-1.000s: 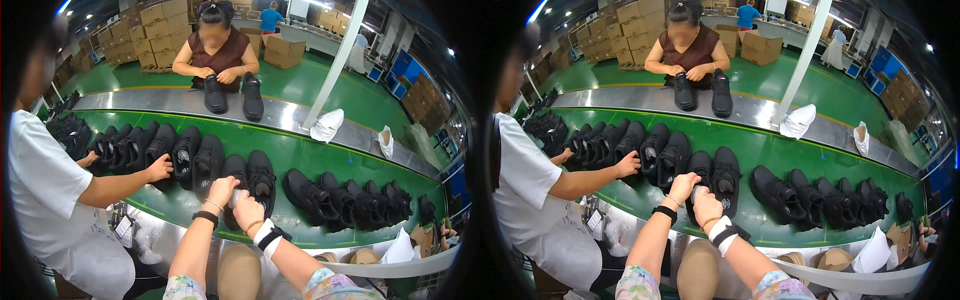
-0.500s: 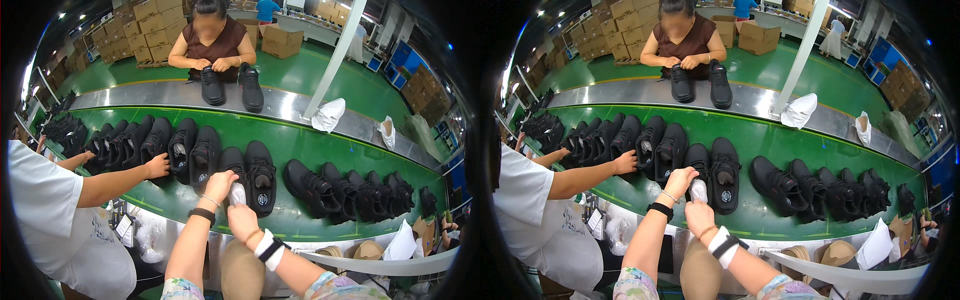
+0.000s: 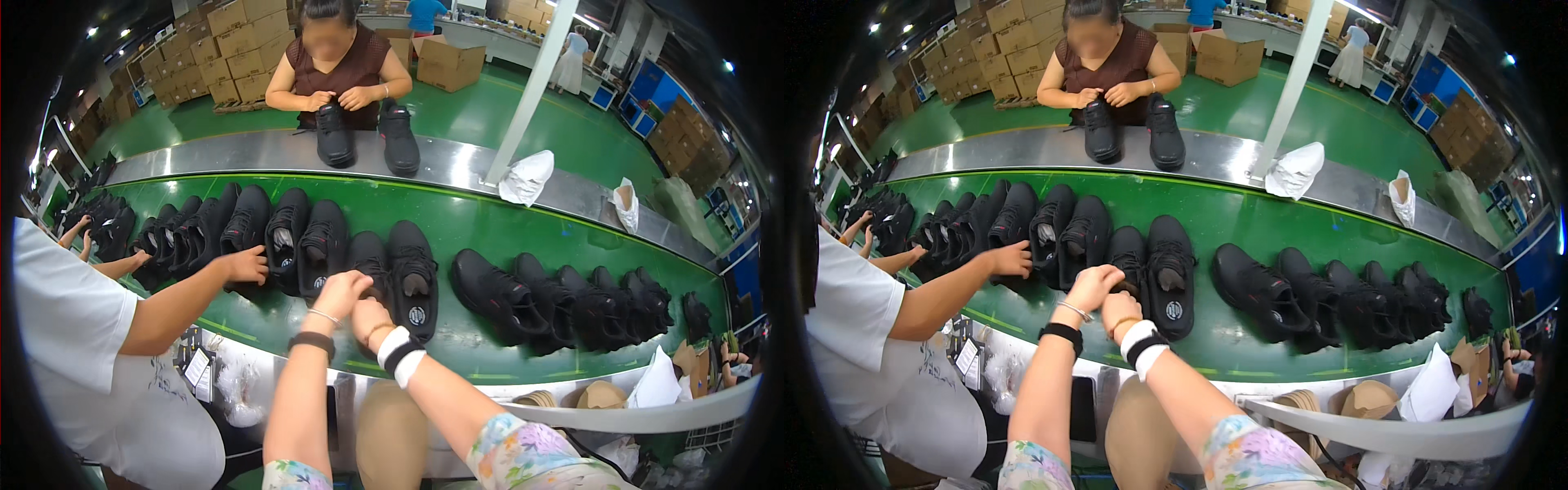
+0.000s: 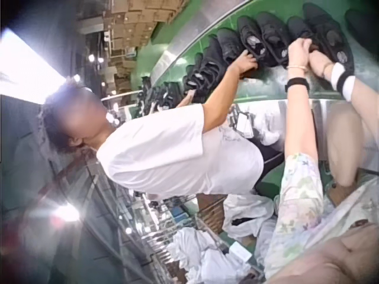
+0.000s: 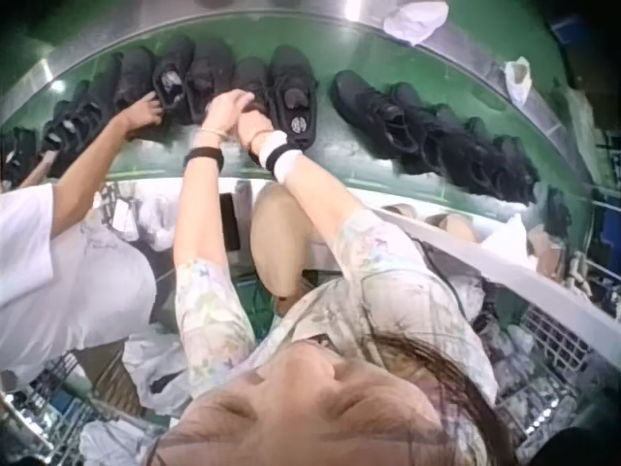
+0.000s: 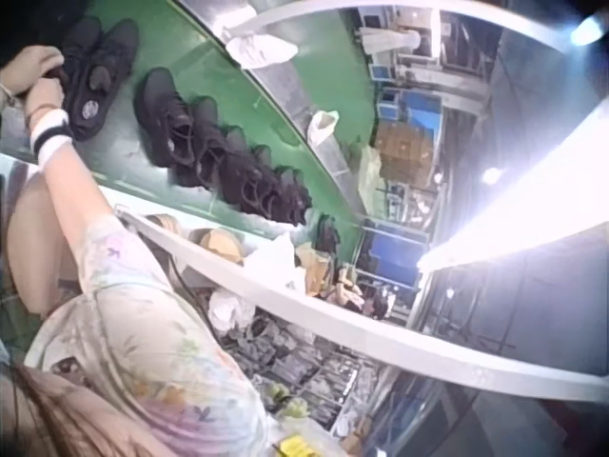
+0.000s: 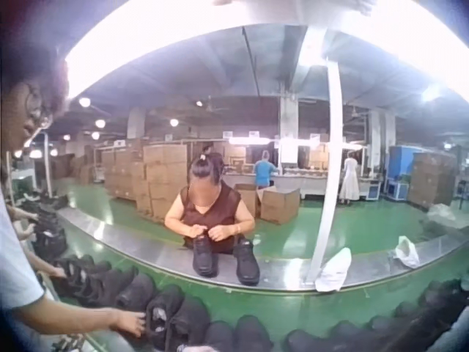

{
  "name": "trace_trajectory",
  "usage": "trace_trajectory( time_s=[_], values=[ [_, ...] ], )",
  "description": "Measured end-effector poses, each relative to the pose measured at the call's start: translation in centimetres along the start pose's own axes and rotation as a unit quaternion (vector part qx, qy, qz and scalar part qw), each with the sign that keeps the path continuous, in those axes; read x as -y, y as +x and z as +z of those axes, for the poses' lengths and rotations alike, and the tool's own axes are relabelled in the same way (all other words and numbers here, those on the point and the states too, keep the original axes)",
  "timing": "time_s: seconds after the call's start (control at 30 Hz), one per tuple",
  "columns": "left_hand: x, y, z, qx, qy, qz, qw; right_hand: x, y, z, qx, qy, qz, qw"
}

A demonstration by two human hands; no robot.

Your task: Stuffing black sneakers with packing paper and cardboard inserts then arranging them on a conveyor belt.

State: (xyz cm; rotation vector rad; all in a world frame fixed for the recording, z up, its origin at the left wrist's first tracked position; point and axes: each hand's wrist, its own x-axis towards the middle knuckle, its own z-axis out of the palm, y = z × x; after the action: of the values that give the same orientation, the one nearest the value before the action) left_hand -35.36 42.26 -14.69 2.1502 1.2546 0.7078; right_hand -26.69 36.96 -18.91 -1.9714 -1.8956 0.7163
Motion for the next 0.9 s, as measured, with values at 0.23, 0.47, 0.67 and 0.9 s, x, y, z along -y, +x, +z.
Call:
trace_trajectory(
  time_s=[0.23, 0.47, 0.67, 0.9],
  values=[
    [-15.9, -6.1, -14.8, -0.202, -0.298, 0.041, 0.932, 9.8, -21.5, -11.2, -0.136, 0.154, -0.337, 0.919],
    [-31.2, -23.7, -12.2, 0.053, -0.142, 0.087, 0.985, 2.6, -34.1, -20.7, 0.162, 0.284, -0.342, 0.881],
    [-32.3, -28.6, 1.0, 0.114, -0.229, -0.079, 0.963, -13.0, -39.8, -31.0, 0.147, 0.322, -0.222, 0.908],
    [-31.3, -26.7, 22.1, -0.03, -0.26, -0.293, 0.92, -29.2, -41.7, -28.2, -0.068, 0.248, 0.024, 0.966]
  ],
)
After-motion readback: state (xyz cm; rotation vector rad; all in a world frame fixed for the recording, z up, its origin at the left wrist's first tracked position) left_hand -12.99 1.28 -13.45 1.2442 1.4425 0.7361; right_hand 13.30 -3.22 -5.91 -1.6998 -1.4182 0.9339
